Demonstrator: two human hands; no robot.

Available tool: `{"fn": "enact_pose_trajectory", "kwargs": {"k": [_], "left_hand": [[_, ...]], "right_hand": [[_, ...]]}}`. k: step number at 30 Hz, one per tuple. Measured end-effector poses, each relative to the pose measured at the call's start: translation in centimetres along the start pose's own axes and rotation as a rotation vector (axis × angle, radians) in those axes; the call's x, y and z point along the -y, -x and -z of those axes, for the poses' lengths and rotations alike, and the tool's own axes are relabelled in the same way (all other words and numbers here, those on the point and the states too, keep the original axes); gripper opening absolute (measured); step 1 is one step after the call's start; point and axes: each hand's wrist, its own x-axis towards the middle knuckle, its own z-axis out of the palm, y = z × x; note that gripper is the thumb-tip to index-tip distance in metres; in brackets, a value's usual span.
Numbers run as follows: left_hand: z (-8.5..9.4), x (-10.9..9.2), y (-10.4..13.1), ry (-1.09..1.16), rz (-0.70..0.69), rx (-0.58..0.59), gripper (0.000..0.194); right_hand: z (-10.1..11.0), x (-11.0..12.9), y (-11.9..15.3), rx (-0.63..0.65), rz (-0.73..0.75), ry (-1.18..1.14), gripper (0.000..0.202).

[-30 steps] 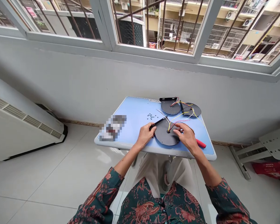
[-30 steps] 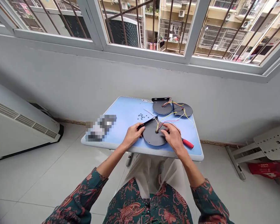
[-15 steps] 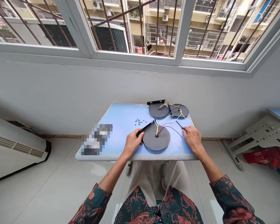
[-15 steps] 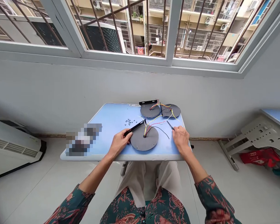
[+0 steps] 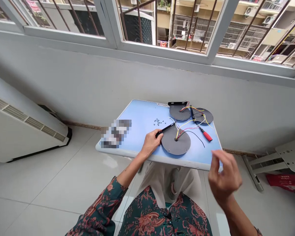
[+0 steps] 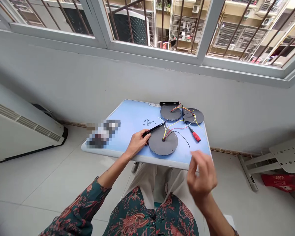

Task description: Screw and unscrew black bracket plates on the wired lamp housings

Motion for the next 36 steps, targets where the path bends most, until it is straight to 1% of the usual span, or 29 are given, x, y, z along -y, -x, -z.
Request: {"fn": "enact_pose_trajectory", "kwargs": {"k": [1, 2, 3, 4, 6, 8, 10, 11, 13, 15, 17, 21, 23, 25, 27, 29, 31, 33, 34, 36], "left_hand": [[0.0, 0.0, 0.0, -0.004, 0.001, 0.0, 0.034], [0.0, 0.0, 0.0, -0.006, 0.001, 0.0, 0.034], [0.0, 0.0, -0.1, -0.01, -0.001, -0.001, 0.034], [0.0, -0.1, -0.1, -0.014, -0.002, -0.003, 0.033], [0.0, -0.1, -0.1, -0.025, -0.007, -0.005, 0.032], [-0.1, -0.1, -0.1, -0.028, -0.016, -0.002, 0.031], [-0.1, 0.0, -0.1, -0.029, -0.028, 0.003, 0.032], [-0.1, 0.0, -0.1, -0.03, -0.033, 0.003, 0.032], [-0.1, 0.1, -0.2, -0.036, -0.038, 0.002, 0.033], [-0.2, 0.1, -0.2, -0.04, -0.04, -0.007, 0.032], [-0.2, 0.1, -0.2, -0.032, -0.058, -0.009, 0.031], [-0.2, 0.0, -0.2, -0.011, -0.125, -0.011, 0.028], [0.0, -0.1, -0.2, 0.019, -0.099, 0.004, 0.026], [0.3, -0.2, -0.2, 0.136, -0.05, 0.05, 0.027], [0.6, -0.4, 0.0, 0.354, -0.039, 0.103, 0.039], [0.7, -0.9, 0.6, 0.609, -0.057, 0.165, 0.059], [0.3, -1.7, 1.5, 0.834, -0.058, 0.258, 0.079], [-0.5, -2.8, 2.6, 0.995, -0.027, 0.35, 0.094], [-1.1, -3.4, 3.2, 1.049, -0.013, 0.372, 0.099], [-2.4, -4.5, 4.2, 1.102, 0.007, 0.359, 0.105]], "right_hand": [[0.4, 1.5, 0.4, 0.08, 0.084, -0.078, 0.041], [0.2, 2.7, 0.5, 0.223, 0.13, -0.128, 0.034], [-0.6, 3.3, 0.5, 0.384, 0.082, -0.133, 0.024], [-1.7, 3.4, 0.3, 0.465, 0.006, -0.104, 0.018], [-4.9, 2.4, -0.5, 0.525, -0.184, -0.08, 0.022], [-8.2, 0.9, -1.6, 0.657, -0.4, -0.135, 0.021], [-10.7, -0.1, -2.5, 0.709, -0.452, -0.169, 0.016], [-11.6, -0.3, -2.9, 0.724, -0.466, -0.187, 0.014], [-12.7, -0.2, -3.5, 0.738, -0.492, -0.215, 0.011], [-13.0, 0.1, -3.8, 0.75, -0.522, -0.236, 0.01], [-12.9, 0.2, -3.9, 0.757, -0.546, -0.28, 0.008], [-12.3, -0.3, -3.7, 0.715, -0.595, -0.472, 0.011], [-12.2, -0.7, -3.7, 0.679, -0.616, -0.51, 0.014], [-12.2, -1.0, -3.8, 0.649, -0.658, -0.536, 0.02], [-12.1, -1.4, -4.3, 0.623, -0.715, -0.586, 0.031], [-11.7, -1.6, -5.2, 0.606, -0.757, -0.642, 0.04], [-11.0, -1.7, -6.4, 0.586, -0.805, -0.727, 0.044], [-10.3, -1.5, -7.3, 0.551, -0.875, -0.843, 0.046], [-9.9, -1.4, -7.5, 0.536, -0.912, -0.9, 0.047], [-9.3, -1.0, -7.6, 0.522, -0.962, -0.968, 0.05]]}}
